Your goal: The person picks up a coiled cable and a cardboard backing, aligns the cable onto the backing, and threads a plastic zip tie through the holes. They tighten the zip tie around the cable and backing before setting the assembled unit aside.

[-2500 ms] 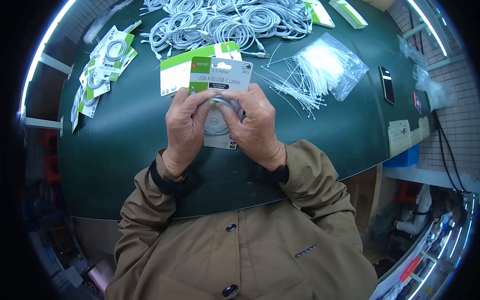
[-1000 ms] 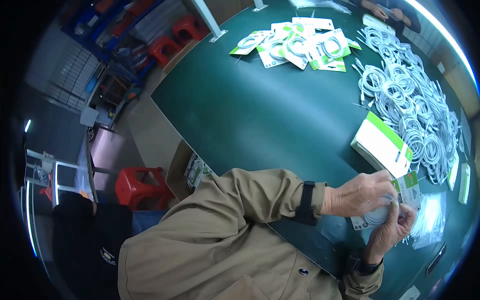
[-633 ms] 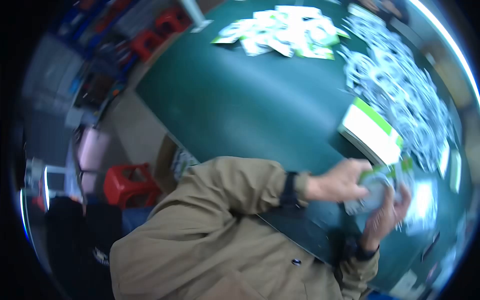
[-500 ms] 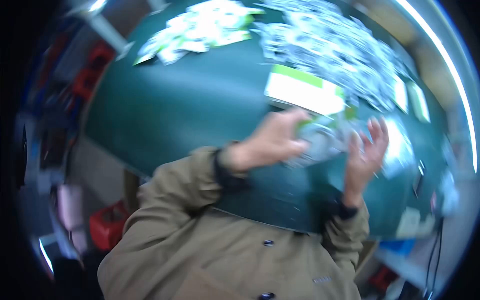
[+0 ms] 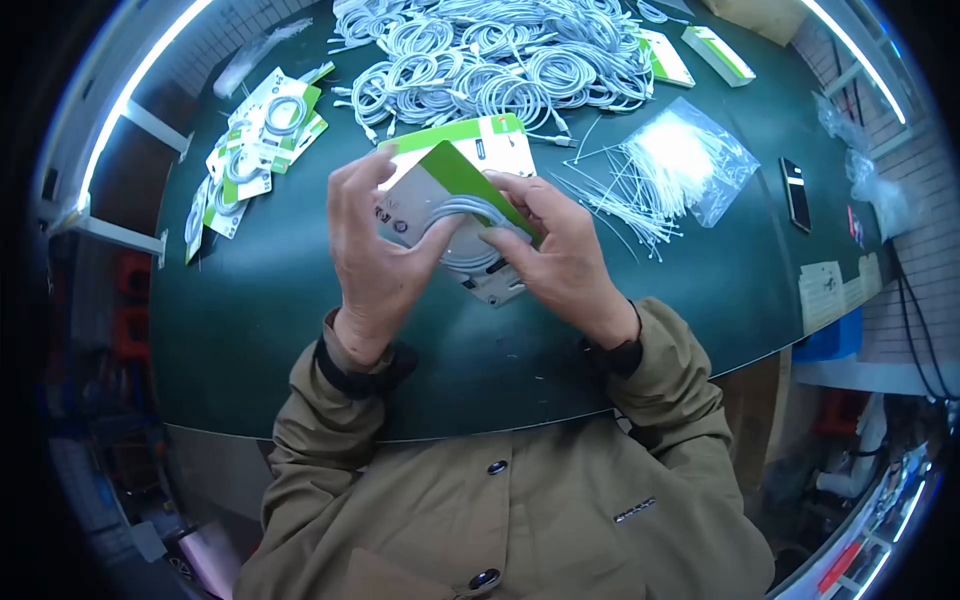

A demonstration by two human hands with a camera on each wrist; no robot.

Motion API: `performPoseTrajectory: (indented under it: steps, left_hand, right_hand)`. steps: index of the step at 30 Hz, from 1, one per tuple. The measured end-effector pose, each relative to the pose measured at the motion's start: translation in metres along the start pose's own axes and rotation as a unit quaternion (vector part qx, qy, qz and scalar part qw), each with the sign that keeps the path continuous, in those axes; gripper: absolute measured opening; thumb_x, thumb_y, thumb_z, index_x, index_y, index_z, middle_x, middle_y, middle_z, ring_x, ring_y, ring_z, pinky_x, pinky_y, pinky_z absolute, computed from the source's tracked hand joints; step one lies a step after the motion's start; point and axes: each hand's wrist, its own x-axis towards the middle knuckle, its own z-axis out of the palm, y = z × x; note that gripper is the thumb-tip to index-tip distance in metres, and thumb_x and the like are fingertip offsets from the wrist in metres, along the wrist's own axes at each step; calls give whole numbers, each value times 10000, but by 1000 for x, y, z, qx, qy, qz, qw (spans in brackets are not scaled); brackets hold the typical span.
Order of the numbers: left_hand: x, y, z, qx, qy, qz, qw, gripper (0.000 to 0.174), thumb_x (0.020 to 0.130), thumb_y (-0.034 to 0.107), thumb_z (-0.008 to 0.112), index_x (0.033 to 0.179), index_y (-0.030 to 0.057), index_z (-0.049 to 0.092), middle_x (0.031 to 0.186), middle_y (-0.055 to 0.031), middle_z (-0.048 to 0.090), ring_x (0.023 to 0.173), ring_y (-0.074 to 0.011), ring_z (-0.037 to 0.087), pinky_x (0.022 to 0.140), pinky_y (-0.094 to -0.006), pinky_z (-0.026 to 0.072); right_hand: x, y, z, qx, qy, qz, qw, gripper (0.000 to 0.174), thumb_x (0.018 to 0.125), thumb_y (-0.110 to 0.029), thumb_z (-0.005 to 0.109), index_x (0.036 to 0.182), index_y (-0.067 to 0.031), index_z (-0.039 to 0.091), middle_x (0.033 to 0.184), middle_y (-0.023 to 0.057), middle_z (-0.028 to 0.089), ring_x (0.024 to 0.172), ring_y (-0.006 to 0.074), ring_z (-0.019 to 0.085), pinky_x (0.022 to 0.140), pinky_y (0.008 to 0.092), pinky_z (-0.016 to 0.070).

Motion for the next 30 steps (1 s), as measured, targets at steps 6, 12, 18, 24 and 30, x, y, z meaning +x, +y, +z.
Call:
performPoseTrajectory:
  steps: [6, 12, 18, 24, 30]
  left_hand:
    - [-21, -7, 20, -311, -29, -312, 897, 733, 853, 79, 905, 1453, -49, 504, 1162, -99, 682, 923, -139, 709, 764, -291, 601]
    - [-20, -7, 14, -395, -88, -364, 839, 439, 946, 45, 818, 1308, -76, 602, 1106, -134, 783, 942, -158, 759, 818, -288, 631]
    - [-23, -10, 13, -358, -112, -368, 851, 381, 972, 82, 799, 1261, -62, 597, 1061, -127, 771, 840, -138, 750, 675, -259, 621]
    - [-20, -12, 5, -387, -163, -398, 816, 359, 1009, 82, 736, 1274, -80, 556, 990, -127, 736, 615, -83, 660, 419, -206, 487]
    - [-25, -1, 7, -347, -136, -356, 857, 374, 1045, 99, 699, 1318, -94, 531, 1083, -145, 746, 690, -112, 704, 486, -221, 547]
  right_hand:
    - [-10, 8, 6, 233, 19, 108, 966, 546, 980, 91, 699, 1493, 78, 512, 1343, 145, 667, 1252, 179, 652, 1097, 335, 537]
    - [-9, 12, 7, 255, 4, 128, 959, 534, 986, 81, 699, 1482, 70, 502, 1347, 157, 672, 1247, 177, 660, 1100, 335, 548]
    - [-10, 15, 11, 219, 9, 133, 967, 558, 979, 87, 699, 1495, 60, 487, 1330, 157, 679, 1216, 171, 678, 1047, 327, 576]
    - [-12, 21, 18, 191, 33, 115, 974, 586, 961, 67, 732, 1493, 47, 488, 1306, 155, 665, 1150, 178, 699, 985, 326, 589]
    - [-6, 19, 15, -161, 89, -102, 978, 591, 878, -22, 828, 1424, -95, 613, 1397, 202, 561, 1231, 315, 620, 938, 398, 581]
